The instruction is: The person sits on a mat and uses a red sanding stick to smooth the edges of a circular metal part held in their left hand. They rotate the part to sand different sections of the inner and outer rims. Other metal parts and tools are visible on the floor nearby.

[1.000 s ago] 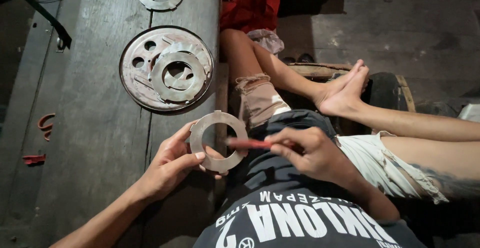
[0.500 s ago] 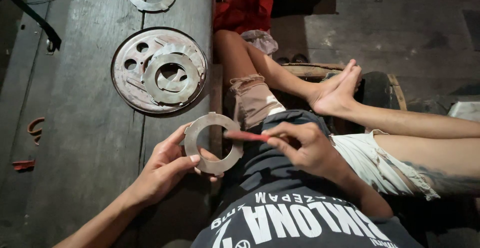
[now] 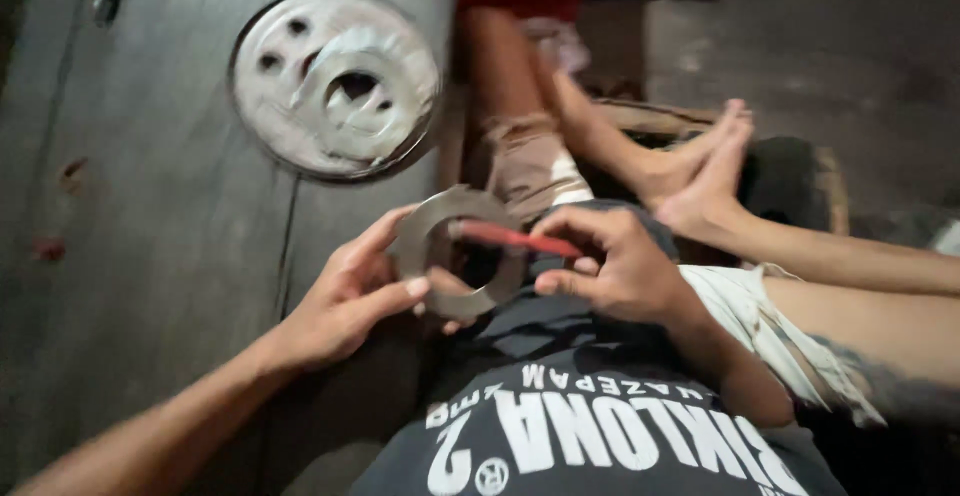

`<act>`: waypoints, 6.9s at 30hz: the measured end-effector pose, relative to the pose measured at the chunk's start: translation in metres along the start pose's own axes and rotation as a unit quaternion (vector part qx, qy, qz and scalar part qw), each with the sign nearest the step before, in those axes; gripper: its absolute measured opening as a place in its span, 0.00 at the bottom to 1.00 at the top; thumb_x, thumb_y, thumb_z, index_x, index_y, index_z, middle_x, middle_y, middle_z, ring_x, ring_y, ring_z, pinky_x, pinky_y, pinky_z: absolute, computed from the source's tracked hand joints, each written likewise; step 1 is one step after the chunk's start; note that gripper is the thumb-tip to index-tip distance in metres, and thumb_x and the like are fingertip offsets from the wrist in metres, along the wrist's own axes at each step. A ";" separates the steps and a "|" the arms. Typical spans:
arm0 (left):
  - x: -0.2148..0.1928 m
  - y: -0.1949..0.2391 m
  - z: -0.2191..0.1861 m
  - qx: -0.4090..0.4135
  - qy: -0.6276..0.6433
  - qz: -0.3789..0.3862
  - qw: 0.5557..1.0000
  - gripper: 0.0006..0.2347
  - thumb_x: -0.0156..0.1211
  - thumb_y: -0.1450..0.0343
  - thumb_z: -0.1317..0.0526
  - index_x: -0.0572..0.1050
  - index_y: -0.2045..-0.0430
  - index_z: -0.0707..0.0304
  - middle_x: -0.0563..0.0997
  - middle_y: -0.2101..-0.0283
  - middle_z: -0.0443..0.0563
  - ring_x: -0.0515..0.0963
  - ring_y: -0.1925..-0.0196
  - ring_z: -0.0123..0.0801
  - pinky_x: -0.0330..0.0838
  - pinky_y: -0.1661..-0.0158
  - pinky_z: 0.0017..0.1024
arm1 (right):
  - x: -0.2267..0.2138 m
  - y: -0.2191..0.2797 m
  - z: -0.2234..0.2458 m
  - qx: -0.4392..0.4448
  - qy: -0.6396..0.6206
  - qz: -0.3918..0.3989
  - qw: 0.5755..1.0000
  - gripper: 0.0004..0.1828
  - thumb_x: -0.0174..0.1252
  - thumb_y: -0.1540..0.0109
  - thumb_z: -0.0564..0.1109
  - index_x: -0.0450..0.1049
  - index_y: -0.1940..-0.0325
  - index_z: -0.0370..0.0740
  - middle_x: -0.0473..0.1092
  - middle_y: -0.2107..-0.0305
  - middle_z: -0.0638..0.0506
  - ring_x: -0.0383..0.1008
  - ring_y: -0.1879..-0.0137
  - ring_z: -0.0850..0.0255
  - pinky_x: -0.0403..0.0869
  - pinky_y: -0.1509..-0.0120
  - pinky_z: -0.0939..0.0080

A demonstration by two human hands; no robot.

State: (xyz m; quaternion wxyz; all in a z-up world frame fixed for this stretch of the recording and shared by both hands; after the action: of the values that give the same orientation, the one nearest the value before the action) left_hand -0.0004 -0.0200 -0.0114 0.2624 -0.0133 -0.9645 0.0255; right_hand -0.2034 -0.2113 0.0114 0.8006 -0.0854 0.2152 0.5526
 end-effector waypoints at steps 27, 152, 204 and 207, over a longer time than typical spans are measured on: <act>-0.109 0.170 0.007 -0.155 -0.721 -0.569 0.364 0.16 0.58 0.19 0.55 0.80 0.46 0.73 0.84 0.57 0.70 0.81 0.63 0.62 0.74 0.60 0.47 | -0.106 -0.219 0.020 -0.083 0.124 0.197 0.969 0.10 0.53 0.31 0.31 0.73 0.66 0.21 0.78 0.68 0.38 0.76 0.71 0.57 0.76 0.67 0.62; -0.027 0.093 -0.071 -0.224 0.513 0.006 0.829 0.24 0.44 0.23 0.49 0.71 0.38 0.70 0.75 0.43 0.73 0.78 0.42 0.63 0.72 0.42 0.60 | 0.214 0.022 0.261 0.171 0.073 -0.350 0.918 0.10 0.59 0.34 0.43 0.82 0.50 0.49 0.80 0.72 0.44 0.82 0.61 0.49 0.77 0.52 0.51; -0.026 0.085 -0.086 -0.203 0.522 -0.011 0.828 0.30 0.44 0.30 0.53 0.65 0.34 0.76 0.63 0.30 0.74 0.66 0.30 0.65 0.62 0.35 0.62 | 0.210 -0.001 0.276 0.180 0.093 -0.290 0.935 0.12 0.55 0.33 0.48 0.80 0.47 0.55 0.79 0.74 0.45 0.81 0.60 0.42 0.78 0.56 0.45; -0.070 0.068 0.004 -0.242 0.516 -0.058 0.819 0.23 0.47 0.31 0.55 0.75 0.48 0.74 0.76 0.41 0.71 0.78 0.42 0.65 0.70 0.41 0.62 | 0.202 -0.001 0.281 0.164 0.102 -0.374 0.907 0.14 0.54 0.32 0.42 0.77 0.43 0.43 0.78 0.65 0.34 0.78 0.56 0.32 0.76 0.56 0.37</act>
State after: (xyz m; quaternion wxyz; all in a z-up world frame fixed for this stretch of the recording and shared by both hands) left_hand 0.0590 0.0450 -0.0540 0.7114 -0.0313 -0.6618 -0.2346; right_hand -0.0721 0.0652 0.1738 0.9248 -0.0830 0.3360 0.1577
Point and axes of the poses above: each hand's wrist, its own y-axis away from the middle knuckle, its own x-axis out of the palm, z = x × y, the point moved 2 cm from there along -y, towards the middle knuckle
